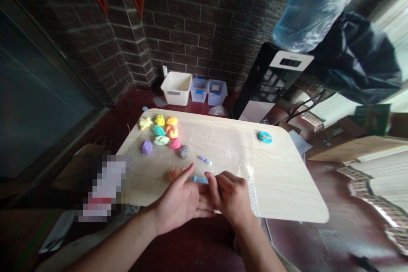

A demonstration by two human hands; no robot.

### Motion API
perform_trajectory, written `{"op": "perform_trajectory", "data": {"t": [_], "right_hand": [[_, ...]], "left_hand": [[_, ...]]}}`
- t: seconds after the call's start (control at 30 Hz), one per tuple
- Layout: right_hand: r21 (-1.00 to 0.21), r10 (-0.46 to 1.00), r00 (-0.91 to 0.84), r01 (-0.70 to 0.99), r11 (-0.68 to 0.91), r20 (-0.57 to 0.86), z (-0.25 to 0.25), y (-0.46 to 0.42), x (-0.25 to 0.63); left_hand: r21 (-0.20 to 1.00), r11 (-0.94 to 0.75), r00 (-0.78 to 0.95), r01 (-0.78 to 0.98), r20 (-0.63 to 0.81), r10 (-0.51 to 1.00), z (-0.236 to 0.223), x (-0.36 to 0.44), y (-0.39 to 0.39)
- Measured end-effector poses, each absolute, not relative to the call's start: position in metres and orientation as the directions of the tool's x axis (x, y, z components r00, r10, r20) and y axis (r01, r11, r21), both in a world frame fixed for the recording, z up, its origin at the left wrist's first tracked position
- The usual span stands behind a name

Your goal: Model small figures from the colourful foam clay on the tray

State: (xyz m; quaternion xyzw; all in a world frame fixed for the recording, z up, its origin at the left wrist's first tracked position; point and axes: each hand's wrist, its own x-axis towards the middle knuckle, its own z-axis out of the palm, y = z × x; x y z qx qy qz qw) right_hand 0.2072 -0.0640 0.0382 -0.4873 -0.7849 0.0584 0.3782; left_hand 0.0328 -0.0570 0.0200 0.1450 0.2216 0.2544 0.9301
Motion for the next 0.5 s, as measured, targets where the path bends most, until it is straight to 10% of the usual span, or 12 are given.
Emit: {"op": "perform_trajectory", "data": {"t": [0.13, 0.27, 0.5], "right_hand": [[-0.670, 0.888, 0.088, 0.690, 0.273, 0.452, 0.033, -0.060, 0.220], [-0.826, 0.925, 0.237, 0.550, 0.123, 0.296, 0.037, -0.062, 0.220], [-0.557, 0.862, -0.399, 0.658, 0.507, 0.314, 0.035, -0.085, 0.166]], "left_hand": [[0.618, 0.712, 0.578, -0.334, -0.463, 0.672, 0.011, 0.037, -0.053], [0.584, 0.715, 0.531, -0.385, -0.494, 0.689, 0.010, 0.041, -0.054], [0.166, 0.616, 0.478, -0.771, -0.488, 0.730, 0.009, 0.048, -0.058]]}}
